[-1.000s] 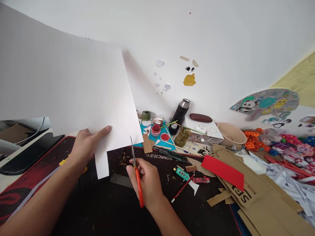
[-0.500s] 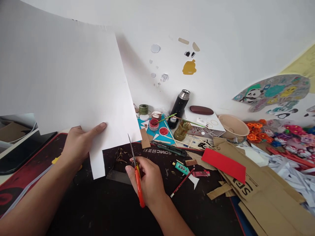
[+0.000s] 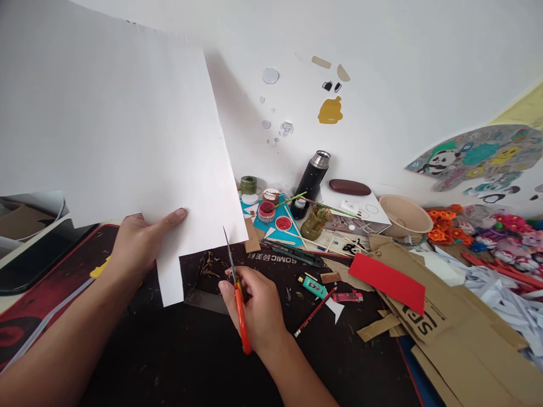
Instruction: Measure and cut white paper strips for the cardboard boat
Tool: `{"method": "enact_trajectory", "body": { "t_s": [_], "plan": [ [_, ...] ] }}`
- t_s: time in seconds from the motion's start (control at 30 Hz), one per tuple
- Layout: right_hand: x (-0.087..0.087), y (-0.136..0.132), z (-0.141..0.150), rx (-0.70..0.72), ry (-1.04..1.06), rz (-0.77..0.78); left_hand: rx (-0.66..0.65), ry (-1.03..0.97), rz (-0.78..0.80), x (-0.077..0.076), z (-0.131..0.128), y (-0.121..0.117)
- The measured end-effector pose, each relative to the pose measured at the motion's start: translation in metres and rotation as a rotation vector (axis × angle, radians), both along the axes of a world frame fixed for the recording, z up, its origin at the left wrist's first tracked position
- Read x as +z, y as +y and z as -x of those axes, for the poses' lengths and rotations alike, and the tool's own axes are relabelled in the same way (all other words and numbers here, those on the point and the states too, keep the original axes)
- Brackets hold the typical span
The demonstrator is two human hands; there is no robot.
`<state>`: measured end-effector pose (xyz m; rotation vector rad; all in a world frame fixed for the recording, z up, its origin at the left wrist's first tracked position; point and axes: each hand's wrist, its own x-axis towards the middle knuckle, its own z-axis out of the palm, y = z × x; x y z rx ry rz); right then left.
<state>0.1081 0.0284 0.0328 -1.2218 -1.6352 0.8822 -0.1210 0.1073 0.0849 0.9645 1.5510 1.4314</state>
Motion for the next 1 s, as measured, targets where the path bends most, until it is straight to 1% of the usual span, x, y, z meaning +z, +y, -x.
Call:
{"method": "enact_trajectory", "body": {
  "t_s": [0.33,0.47,0.6,0.8,1.0],
  "plan": [
    [0.0016,0.0006,-0.0001,-0.012,-0.01,-0.016,-0.006,0.02,0.01,-0.002,-0.0013,0.0005],
    [0.0007,0.0002,-0.0003,-0.015,0.006,0.004,0.001,0.024,0.019,-0.0038,0.0004,0.0007],
    [-0.0005,0.0,-0.0001,-0.025,0.025,0.022,-0.003,0.007,0.002,-0.0053,0.0012,0.0012],
    [0.0028,-0.0001,-0.0001,-0.013,0.008,0.014,-0.021,-0.008,-0.009,-0.0081,0.0004,0.0022],
    [-0.0043,0.0,0.0005,-0.036,0.018,0.006,-0.013,-0.003,-0.002,-0.0063,-0.001,0.0016]
  ]
}}
